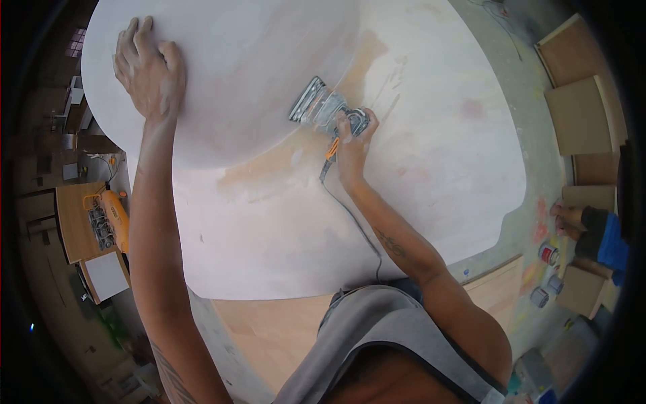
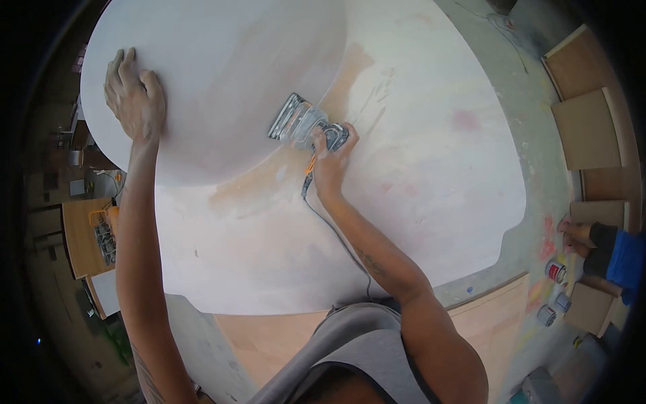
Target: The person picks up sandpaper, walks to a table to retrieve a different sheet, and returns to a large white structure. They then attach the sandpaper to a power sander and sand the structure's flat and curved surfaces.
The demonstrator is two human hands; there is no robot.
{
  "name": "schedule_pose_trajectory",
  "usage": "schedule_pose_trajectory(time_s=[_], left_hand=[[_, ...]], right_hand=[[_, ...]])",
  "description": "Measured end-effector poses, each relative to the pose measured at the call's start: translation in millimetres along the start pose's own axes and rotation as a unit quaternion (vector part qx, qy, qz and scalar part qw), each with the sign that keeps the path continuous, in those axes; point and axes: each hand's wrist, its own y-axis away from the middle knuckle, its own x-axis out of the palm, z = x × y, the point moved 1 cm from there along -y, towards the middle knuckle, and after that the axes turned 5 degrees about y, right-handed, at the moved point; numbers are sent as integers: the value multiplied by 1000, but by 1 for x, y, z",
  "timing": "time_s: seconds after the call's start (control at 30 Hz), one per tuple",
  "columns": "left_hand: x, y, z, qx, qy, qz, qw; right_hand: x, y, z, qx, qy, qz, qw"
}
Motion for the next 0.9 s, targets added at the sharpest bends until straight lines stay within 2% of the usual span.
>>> schedule_pose_trajectory(time_s=[0.17, 0.27, 0.33, 0.47, 0.63, 0.77, 0.9], left_hand=[[-18, 1, 7, 64, 1, 50, 997], [-22, 6, 7, 107, 9, 73, 991], [-22, 9, 4, 155, -13, 120, 981], [-26, 15, 8, 171, -7, 136, 976], [-24, 23, 1, 302, 16, 208, 930], [-10, 15, -15, 316, 28, 219, 923], [4, 8, -27, 311, 29, 214, 926]], right_hand=[[-1, 1, 16, -60, 47, -24, 997], [-4, -15, 42, 36, -39, 0, 999], [-3, -38, 39, 50, -125, -1, 991], [-3, -72, 28, 26, -130, 1, 991], [-9, -79, 29, 56, -110, 7, 992], [-3, -68, 15, 70, -110, -1, 992], [-2, -45, -21, 30, -62, -30, 997]])
